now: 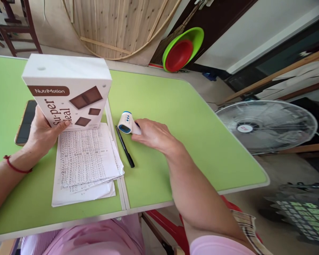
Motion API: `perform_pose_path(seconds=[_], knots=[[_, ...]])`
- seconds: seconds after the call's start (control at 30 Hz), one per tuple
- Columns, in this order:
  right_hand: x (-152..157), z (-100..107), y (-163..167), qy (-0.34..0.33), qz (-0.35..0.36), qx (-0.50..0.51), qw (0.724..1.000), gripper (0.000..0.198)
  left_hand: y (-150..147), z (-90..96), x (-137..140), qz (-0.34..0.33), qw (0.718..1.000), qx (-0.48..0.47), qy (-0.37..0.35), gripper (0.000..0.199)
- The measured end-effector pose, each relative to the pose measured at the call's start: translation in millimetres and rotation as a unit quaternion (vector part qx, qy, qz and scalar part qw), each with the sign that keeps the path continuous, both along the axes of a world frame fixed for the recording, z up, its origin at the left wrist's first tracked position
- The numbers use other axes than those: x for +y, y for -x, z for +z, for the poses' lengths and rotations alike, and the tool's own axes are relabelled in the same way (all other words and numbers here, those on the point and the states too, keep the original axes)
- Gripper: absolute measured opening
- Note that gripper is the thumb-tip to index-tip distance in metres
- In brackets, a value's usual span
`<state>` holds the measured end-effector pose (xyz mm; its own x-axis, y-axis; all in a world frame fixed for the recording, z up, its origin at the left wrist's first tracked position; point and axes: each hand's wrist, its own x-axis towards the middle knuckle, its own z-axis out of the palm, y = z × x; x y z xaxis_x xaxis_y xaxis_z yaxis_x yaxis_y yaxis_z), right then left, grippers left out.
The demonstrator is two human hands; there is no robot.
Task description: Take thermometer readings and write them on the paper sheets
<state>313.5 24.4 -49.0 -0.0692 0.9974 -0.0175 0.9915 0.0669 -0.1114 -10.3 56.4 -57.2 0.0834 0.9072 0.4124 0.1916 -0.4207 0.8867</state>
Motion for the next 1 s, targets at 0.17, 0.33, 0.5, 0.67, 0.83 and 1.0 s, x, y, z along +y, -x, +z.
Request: perform_pose_path(seconds=[0.17,0.33,0.5,0.67,0.83,1.0], knots=[[-5.0,1.5,18.5,-0.18,-0.001,0.223,0.958,0.031,-4.5,8.7,-9.0,0.03,0.999,-0.039,-0.001,0.062],[-38.6,9.3,67.2,-0.047,0.148,0.582,0.798,0.02,-9.9,13.1,-21.6,0.034,0.999,-0.037,-0.006,0.057],[-63.2,1.7,104.9,0.133,0.126,0.689,0.701,0.016,-14.8,11.2,-27.6,-0.004,0.998,0.009,0.062,0.046],[-62.7,-9.2,113.5,0.158,0.08,0.709,0.683,0.019,-12.1,10.8,-25.6,-0.009,0.997,0.047,0.068,0.045],[-63.2,-13.9,114.6,0.155,0.089,0.705,0.686,0.02,-4.8,0.4,-21.2,-0.017,0.995,0.067,0.076,0.056],[-63.4,-13.5,114.0,0.151,0.09,0.705,0.687,0.019,-6.3,2.4,-21.1,-0.07,0.993,0.013,0.093,0.057]])
